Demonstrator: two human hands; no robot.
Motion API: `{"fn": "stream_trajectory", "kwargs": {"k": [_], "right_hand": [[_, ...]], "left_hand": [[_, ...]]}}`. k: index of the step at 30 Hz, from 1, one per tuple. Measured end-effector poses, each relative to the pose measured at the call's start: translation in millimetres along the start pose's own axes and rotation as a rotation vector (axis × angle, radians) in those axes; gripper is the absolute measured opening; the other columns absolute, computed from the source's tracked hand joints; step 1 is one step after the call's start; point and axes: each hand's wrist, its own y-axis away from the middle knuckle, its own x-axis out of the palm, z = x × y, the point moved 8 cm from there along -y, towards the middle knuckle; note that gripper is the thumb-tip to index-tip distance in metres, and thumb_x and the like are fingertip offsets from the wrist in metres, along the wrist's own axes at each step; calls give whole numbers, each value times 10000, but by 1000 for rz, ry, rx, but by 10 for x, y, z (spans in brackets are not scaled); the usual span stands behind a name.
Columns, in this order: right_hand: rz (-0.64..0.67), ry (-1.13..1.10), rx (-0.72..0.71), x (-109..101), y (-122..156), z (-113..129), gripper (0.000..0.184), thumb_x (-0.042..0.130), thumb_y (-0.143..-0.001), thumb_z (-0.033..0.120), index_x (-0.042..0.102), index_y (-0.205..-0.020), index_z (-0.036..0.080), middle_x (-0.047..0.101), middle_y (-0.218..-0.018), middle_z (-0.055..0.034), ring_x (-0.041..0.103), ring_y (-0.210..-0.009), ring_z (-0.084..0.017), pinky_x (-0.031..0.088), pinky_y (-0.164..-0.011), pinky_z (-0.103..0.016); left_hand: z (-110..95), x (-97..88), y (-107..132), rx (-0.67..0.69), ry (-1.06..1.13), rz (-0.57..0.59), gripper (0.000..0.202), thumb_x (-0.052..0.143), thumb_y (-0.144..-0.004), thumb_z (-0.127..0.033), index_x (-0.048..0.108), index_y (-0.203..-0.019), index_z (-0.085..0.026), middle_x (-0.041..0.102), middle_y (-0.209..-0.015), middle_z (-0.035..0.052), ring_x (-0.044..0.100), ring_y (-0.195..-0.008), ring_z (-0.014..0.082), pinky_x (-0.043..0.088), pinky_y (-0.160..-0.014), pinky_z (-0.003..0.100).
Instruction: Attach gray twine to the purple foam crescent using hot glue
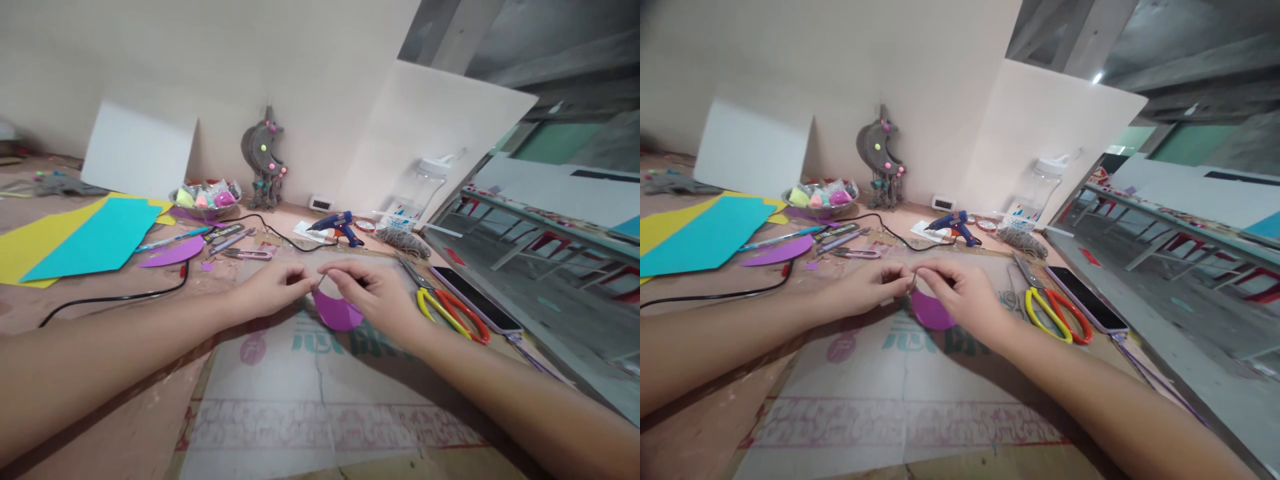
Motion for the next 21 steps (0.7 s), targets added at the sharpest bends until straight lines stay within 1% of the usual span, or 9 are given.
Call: {"fn": "stream_trajectory", "kwargs": {"k": [3, 5, 6, 10, 14, 16, 19, 21], "right_hand": [[-80, 58, 33, -167, -49, -82, 250, 493, -869, 325, 689, -916, 178, 679, -756, -12, 613, -697, -135, 452, -616, -230], [-93, 90, 30, -234, -83, -155, 231, 514, -853, 324, 686, -864, 170, 666, -754, -14, 586, -679, -128, 433, -608, -230], [-77, 101, 32, -246, -100, -203, 225, 525, -845, 328, 683, -839, 168, 660, -752, -14, 573, -673, -127, 425, -606, -233], [86, 105, 105, -230, -150, -445, 260, 539, -823, 382, 669, -776, 163, 632, -703, -18, 539, -639, -133, 404, -591, -252], [335, 42, 192, -191, -142, -657, 301, 551, -801, 441, 679, -815, 168, 663, -791, -38, 579, -746, -166, 425, -694, -285], [429, 32, 211, -200, -133, -753, 317, 553, -797, 462, 686, -845, 178, 670, -827, -34, 581, -774, -167, 420, -717, -285], [534, 65, 230, -221, -118, -925, 344, 533, -800, 498, 690, -860, 199, 656, -789, -12, 547, -690, -140, 392, -636, -263], [570, 87, 247, -237, -112, -1040, 359, 532, -792, 514, 694, -870, 204, 647, -773, -6, 526, -657, -133, 373, -605, -257]], "left_hand": [[-20, 6, 7, -16, -15, 5, 281, 453, -850, -366, 536, -675, -162, 493, -622, -26, 444, -591, 116, 324, -548, 232], [-17, -7, 10, -45, -27, -5, 261, 467, -843, -354, 549, -690, -160, 514, -630, -23, 453, -591, 115, 325, -544, 229], [-12, -12, 12, -57, -28, -5, 255, 468, -842, -351, 555, -700, -158, 522, -637, -21, 458, -593, 114, 326, -542, 226], [21, -13, 13, -84, -10, 17, 266, 459, -850, -370, 561, -734, -154, 538, -663, -15, 475, -597, 113, 335, -534, 219], [49, -27, 9, -86, -8, 2, 274, 455, -852, -380, 547, -729, -154, 525, -664, -15, 474, -597, 112, 337, -524, 211], [59, -23, 10, -91, -3, 3, 279, 455, -853, -385, 540, -722, -154, 516, -661, -17, 463, -589, 109, 331, -517, 209], [47, -11, 15, -74, 14, 16, 280, 451, -860, -384, 534, -725, -153, 501, -661, -21, 449, -590, 103, 323, -519, 207], [33, -1, 18, -56, 20, 30, 272, 454, -862, -377, 534, -733, -152, 488, -659, -26, 440, -593, 99, 321, -525, 205]]}}
